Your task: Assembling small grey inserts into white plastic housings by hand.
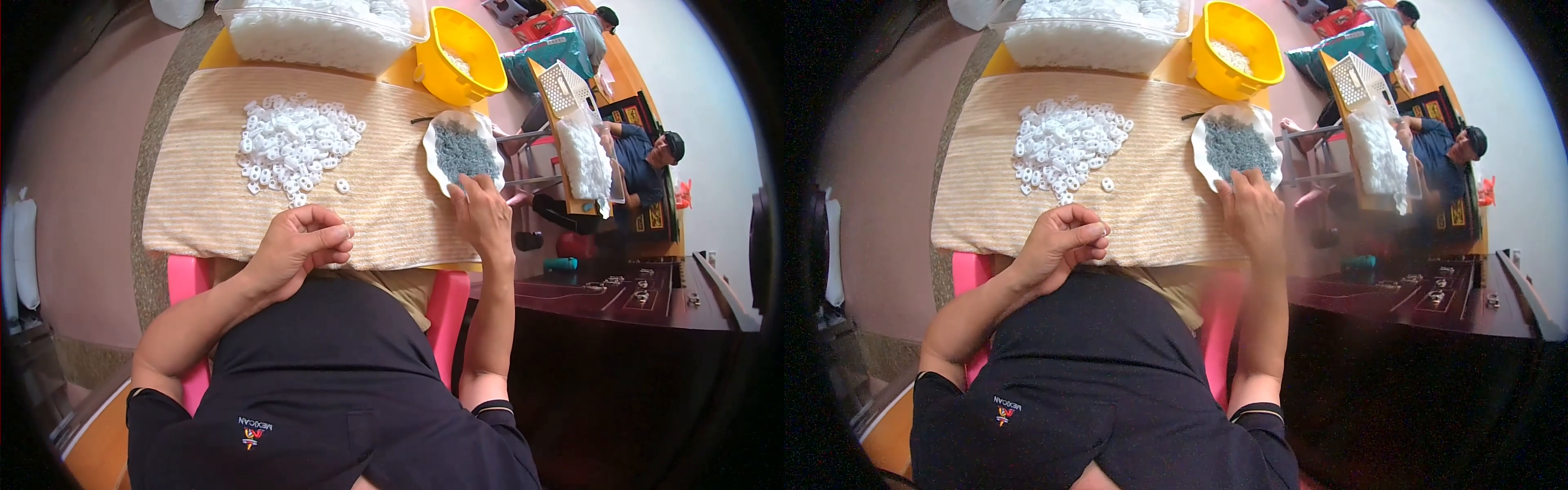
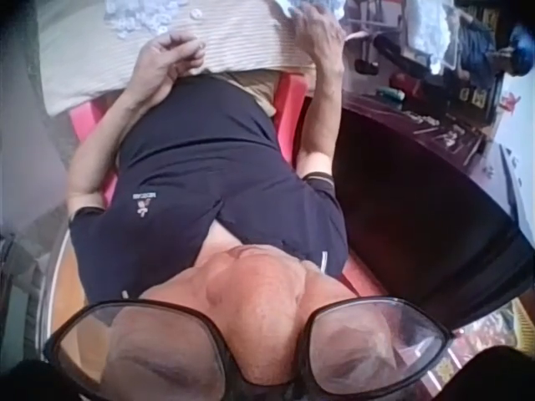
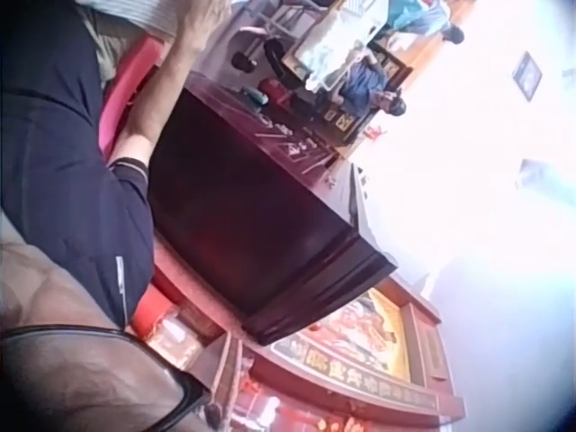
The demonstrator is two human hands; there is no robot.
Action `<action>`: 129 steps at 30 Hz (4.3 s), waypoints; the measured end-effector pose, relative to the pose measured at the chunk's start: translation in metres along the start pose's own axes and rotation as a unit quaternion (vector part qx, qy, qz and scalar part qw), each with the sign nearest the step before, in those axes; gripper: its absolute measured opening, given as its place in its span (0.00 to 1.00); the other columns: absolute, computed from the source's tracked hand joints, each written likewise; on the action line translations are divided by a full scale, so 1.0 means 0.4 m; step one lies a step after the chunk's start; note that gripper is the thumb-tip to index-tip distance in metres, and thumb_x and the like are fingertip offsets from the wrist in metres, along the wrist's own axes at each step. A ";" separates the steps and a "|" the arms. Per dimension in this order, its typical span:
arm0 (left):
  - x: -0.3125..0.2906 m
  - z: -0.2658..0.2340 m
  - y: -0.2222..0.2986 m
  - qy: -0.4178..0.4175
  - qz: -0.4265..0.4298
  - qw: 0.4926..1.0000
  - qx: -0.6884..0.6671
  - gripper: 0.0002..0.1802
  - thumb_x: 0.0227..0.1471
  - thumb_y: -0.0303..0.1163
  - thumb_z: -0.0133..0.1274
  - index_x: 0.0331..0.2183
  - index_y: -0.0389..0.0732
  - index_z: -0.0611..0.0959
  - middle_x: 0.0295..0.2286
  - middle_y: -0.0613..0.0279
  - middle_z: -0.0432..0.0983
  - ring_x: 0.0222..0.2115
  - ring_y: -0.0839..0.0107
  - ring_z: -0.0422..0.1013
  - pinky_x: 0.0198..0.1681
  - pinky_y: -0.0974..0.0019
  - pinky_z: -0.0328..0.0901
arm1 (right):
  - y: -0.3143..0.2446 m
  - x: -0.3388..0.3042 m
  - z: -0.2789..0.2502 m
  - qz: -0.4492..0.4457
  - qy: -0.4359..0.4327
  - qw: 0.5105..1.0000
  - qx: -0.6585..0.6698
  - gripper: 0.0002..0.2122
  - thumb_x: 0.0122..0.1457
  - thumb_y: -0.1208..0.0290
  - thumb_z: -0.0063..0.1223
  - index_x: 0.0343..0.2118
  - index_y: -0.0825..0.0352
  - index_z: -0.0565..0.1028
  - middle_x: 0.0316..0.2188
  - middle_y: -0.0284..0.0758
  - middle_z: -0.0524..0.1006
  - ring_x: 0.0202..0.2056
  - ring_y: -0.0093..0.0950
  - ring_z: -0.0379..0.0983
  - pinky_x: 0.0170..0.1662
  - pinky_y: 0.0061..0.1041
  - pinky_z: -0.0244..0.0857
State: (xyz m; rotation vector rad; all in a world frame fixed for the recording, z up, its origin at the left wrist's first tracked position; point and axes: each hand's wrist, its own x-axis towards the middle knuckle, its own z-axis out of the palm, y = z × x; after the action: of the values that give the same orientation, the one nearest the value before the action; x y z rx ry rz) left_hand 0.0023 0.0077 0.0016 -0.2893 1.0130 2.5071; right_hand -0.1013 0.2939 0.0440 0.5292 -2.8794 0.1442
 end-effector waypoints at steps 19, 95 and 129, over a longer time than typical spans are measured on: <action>-0.004 0.011 0.002 0.006 -0.011 1.000 0.008 0.05 0.53 0.24 0.57 0.33 0.36 0.78 0.28 0.61 0.77 0.29 0.75 0.75 0.34 0.71 0.73 | 0.068 0.058 0.051 0.029 -0.015 0.996 0.084 0.07 0.55 0.69 0.52 0.31 0.66 0.80 0.33 0.42 0.77 0.36 0.44 0.75 0.40 0.38 0.68; 0.004 0.011 -0.005 -0.003 -0.010 1.000 0.011 0.10 0.54 0.23 0.54 0.41 0.34 0.77 0.32 0.59 0.77 0.33 0.74 0.75 0.39 0.70 0.73 | -0.249 -0.075 0.100 0.095 -0.159 0.664 0.724 0.04 0.57 0.81 0.54 0.34 0.75 0.75 0.27 0.36 0.79 0.28 0.21 0.77 0.33 0.19 0.73; 0.003 -0.012 -0.022 -0.016 0.000 1.000 -0.025 0.10 0.53 0.22 0.55 0.39 0.33 0.79 0.32 0.57 0.79 0.32 0.72 0.77 0.37 0.72 0.75 | -0.254 -0.099 0.117 0.031 -0.155 0.705 0.691 0.06 0.61 0.75 0.53 0.35 0.74 0.75 0.33 0.33 0.76 0.32 0.18 0.71 0.37 0.15 0.66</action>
State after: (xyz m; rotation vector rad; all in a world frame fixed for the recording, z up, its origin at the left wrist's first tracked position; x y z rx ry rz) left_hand 0.0055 0.0104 -0.0076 -0.2628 0.9399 2.5318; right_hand -0.0373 0.2067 -0.0045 0.6381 -2.4543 2.4841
